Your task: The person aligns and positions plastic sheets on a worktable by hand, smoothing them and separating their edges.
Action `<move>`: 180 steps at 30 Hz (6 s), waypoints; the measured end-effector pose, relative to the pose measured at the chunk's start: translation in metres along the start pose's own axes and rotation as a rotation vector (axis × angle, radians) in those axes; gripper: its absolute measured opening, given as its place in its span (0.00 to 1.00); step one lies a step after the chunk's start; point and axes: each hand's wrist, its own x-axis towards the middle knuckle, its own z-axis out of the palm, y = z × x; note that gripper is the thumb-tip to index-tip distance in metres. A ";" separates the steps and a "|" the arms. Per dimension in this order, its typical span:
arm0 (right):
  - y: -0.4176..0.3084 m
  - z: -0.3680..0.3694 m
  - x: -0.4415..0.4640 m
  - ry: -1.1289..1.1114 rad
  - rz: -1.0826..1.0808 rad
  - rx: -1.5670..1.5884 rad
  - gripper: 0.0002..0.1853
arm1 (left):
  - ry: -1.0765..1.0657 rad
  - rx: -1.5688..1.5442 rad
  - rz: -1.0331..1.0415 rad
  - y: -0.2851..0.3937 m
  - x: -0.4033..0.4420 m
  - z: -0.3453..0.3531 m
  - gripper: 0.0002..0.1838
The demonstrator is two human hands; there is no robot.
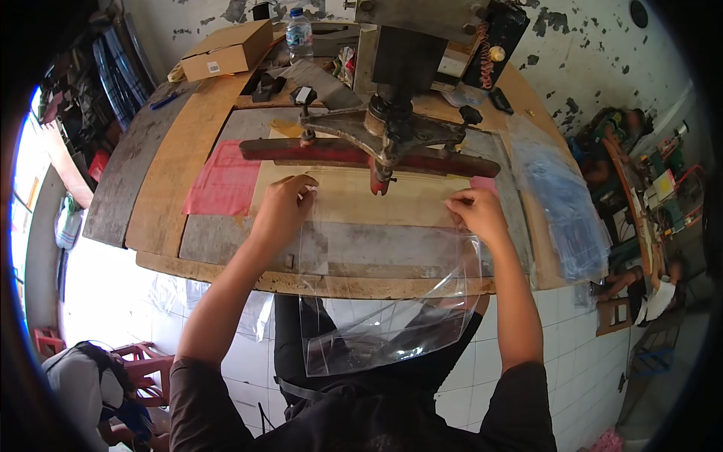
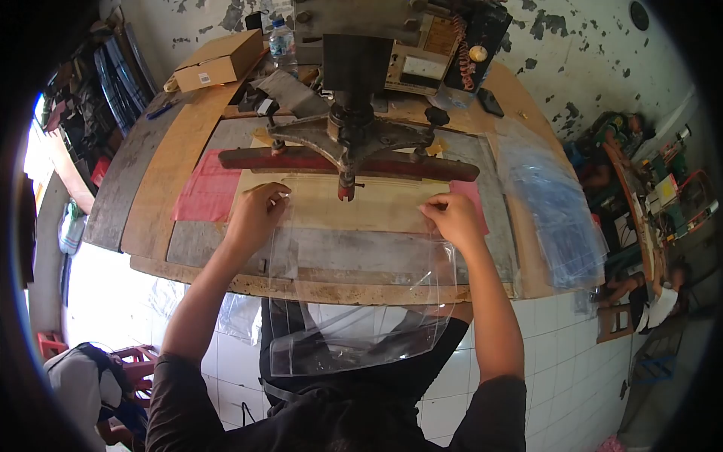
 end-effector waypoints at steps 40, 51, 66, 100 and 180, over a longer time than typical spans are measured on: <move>-0.017 -0.010 -0.041 -0.140 -0.228 -0.619 0.24 | -0.286 0.649 0.255 0.031 -0.038 -0.019 0.39; -0.008 -0.004 -0.046 -0.008 -0.361 -0.719 0.22 | -0.322 0.612 0.268 0.025 -0.040 -0.031 0.33; -0.005 0.001 -0.044 0.072 -0.385 -0.549 0.22 | -0.293 0.729 0.275 0.026 -0.046 -0.025 0.28; -0.011 0.004 -0.042 0.036 -0.334 -0.500 0.24 | -0.346 1.013 0.484 0.032 -0.041 -0.005 0.30; -0.005 -0.004 -0.043 0.014 -0.354 -0.523 0.24 | -0.265 0.792 0.268 0.040 -0.045 0.001 0.31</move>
